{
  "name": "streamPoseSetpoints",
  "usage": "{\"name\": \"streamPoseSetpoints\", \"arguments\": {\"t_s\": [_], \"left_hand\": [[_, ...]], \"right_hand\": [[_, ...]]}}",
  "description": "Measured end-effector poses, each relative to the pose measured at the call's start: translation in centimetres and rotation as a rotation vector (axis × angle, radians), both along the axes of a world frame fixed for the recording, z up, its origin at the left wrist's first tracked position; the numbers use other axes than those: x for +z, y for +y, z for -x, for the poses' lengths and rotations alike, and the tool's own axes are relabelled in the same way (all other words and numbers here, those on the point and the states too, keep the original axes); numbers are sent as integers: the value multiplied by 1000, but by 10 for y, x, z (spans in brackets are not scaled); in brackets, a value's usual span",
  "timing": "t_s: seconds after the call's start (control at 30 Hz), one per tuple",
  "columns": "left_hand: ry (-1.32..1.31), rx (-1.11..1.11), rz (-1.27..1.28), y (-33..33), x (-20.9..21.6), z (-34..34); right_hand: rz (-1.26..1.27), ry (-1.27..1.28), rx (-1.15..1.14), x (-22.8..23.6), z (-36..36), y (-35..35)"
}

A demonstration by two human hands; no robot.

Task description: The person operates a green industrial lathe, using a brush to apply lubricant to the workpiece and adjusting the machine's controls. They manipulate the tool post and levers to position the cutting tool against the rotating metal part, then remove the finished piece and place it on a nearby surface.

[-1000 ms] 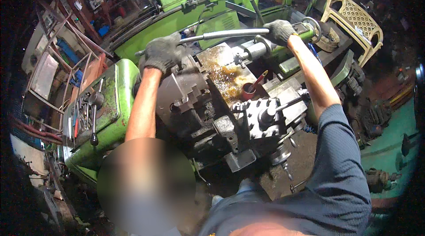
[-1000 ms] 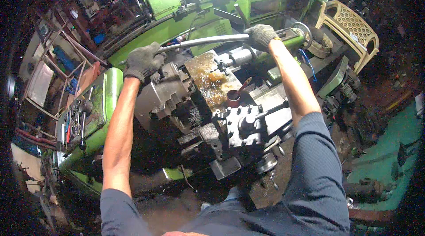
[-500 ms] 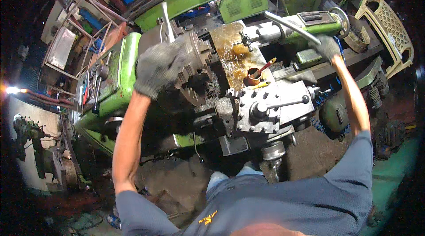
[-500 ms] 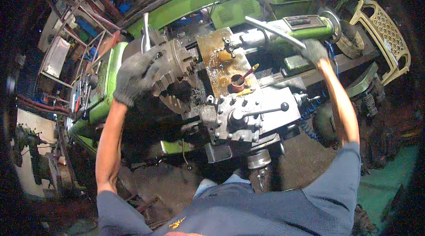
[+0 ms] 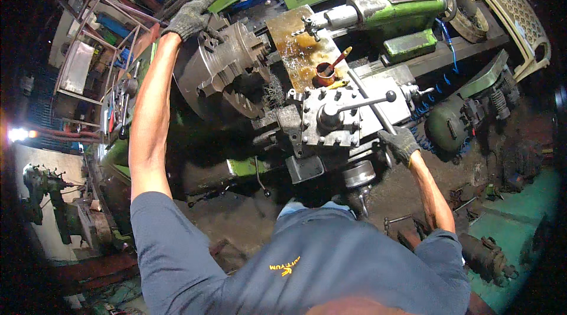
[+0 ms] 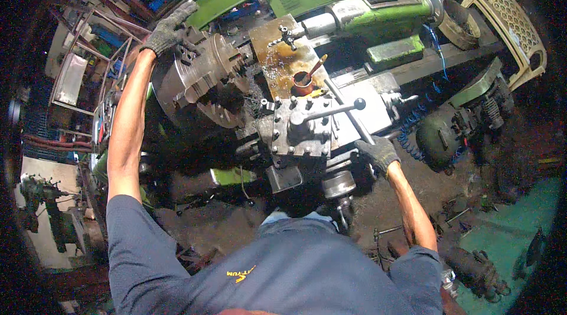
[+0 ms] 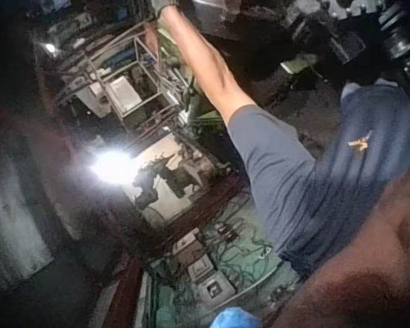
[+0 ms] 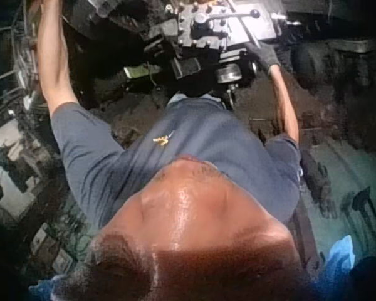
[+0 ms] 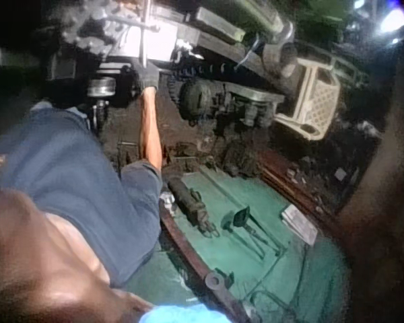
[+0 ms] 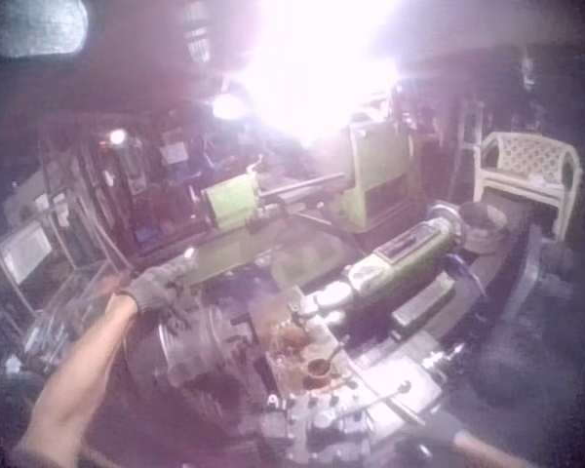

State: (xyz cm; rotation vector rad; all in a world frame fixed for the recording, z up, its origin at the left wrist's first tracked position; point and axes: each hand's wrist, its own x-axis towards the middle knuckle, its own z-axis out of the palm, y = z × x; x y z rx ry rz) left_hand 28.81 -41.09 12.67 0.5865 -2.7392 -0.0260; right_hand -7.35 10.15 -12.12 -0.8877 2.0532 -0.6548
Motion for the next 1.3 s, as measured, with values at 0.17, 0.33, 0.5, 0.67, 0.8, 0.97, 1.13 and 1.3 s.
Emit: {"name": "streamPoseSetpoints", "arguments": {"t_s": [0.17, 0.33, 0.5, 0.67, 0.8, 0.97, 1.13, 1.3], "left_hand": [[108, 252, -171, 2, -4, 9], [252, 359, -500, 8, -11, -1], [385, 160, -388, 32, -15, -33], [611, 8, -919, 35, -30, -28], [627, -1, -908, 42, -21, -17], [637, 7, -865, 39, -19, -11], [685, 152, -938, 41, -24, -36], [628, 110, -669, 31, -32, -24]], "right_hand": [[-66, 13, 45, 4, -2, -12], [-139, 196, 104, 0, 7, -12], [141, 545, -132, 54, 38, -5], [355, 824, -32, 179, -8, -99], [534, 1045, 580, 180, -51, -225], [664, 1054, 902, 106, -87, -379], [281, 902, 770, 92, -152, -439], [282, 1028, 1072, 65, -127, -446]]}}
